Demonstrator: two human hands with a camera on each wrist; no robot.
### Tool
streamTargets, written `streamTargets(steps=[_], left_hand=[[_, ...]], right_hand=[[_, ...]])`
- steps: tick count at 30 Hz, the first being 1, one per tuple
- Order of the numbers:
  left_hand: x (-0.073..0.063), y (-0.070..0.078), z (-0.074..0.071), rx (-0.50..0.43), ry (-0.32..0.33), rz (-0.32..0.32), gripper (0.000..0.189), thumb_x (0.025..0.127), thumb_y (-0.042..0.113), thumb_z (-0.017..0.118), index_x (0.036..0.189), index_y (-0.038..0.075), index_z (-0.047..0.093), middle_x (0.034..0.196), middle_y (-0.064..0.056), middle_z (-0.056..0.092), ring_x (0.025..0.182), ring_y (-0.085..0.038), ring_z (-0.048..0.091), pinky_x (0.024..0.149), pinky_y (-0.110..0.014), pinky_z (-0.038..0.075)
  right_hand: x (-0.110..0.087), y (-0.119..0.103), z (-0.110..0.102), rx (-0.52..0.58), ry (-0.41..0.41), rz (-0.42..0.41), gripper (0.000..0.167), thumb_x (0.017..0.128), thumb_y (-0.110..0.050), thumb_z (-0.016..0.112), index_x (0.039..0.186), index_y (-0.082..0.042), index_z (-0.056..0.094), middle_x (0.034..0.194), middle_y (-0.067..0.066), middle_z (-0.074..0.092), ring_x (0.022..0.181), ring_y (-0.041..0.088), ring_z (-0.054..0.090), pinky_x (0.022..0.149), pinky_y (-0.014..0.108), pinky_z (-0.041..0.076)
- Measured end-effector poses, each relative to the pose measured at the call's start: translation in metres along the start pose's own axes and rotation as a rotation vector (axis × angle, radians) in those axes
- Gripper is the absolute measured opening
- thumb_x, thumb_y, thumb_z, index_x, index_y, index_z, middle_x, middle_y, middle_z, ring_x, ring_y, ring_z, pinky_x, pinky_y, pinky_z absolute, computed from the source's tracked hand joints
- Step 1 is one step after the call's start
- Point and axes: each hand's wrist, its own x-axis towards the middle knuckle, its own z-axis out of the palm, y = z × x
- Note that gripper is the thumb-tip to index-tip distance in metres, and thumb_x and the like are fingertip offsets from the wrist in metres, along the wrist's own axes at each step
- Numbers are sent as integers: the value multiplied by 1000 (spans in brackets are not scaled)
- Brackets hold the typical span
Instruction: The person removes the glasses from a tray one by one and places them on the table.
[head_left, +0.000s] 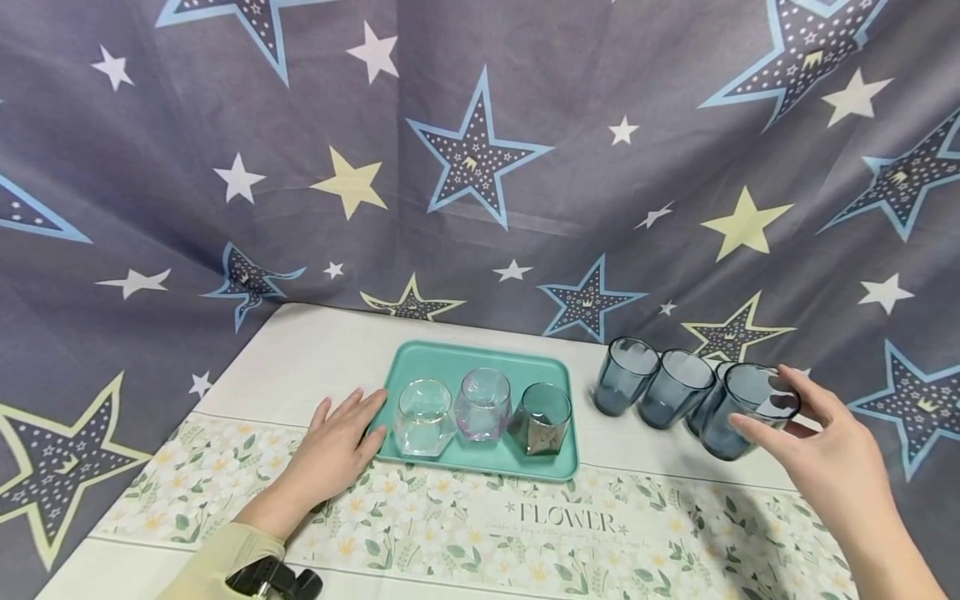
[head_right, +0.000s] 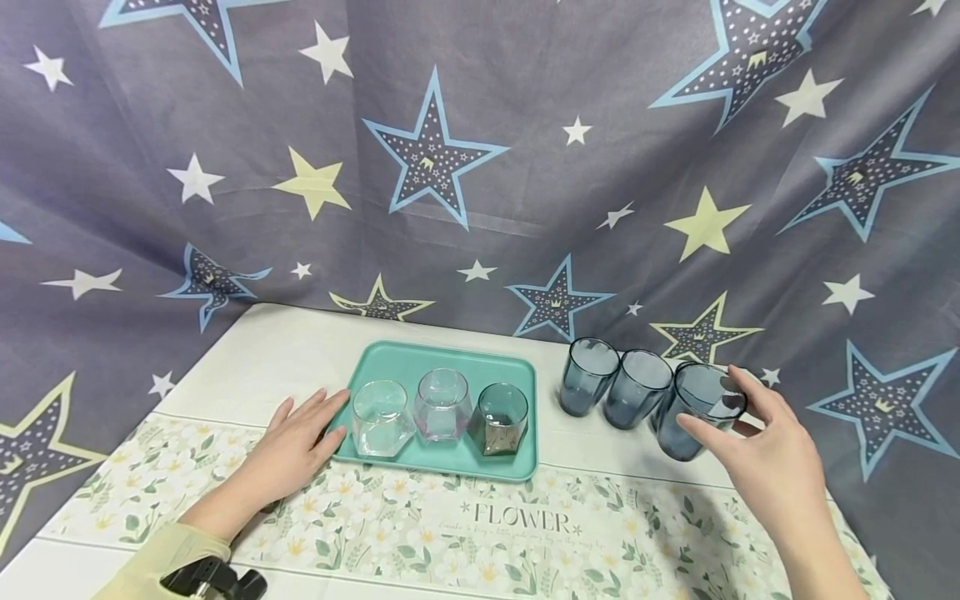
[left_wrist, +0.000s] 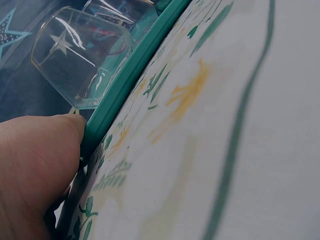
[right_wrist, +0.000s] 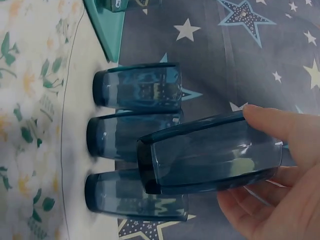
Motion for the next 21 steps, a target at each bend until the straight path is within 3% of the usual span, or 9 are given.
streamTargets(steps=[2,5,9,21], left_hand=[[0,0,0,-2,-1,-1,57,115,25,61,166,3,49,165,-18,53,158,-47,39,129,-73,11],[0,0,1,-4,-1,0,57,115,25,61,166,3,48,165,-18,53,158,-47,39,129,-73,11],[0,-1,1,-8,0,1,57,115,25,61,166,3,48,165,-19,53,158,-47,39,129,-73,11],[1,-2,1,-16,6,1,58,115,26,61,166,3,48,166,-19,53,158,-48,38,128,-73,11]], right_hand=[[1,4,0,-10,6,9,104,95,-55,87,176,-19,33,159,29,53,130,61,60,68,25,52],[2,10,-1,-20,20,32,105,95,-55,87,176,-17,32,158,31,52,131,61,59,76,41,60],[5,14,-1,-15,33,58,105,97,-54,85,177,-16,28,157,32,51,133,62,57,90,66,56],[13,29,-5,-32,27,101,108,97,-56,83,178,-16,24,164,36,44,137,65,53,97,73,51]])
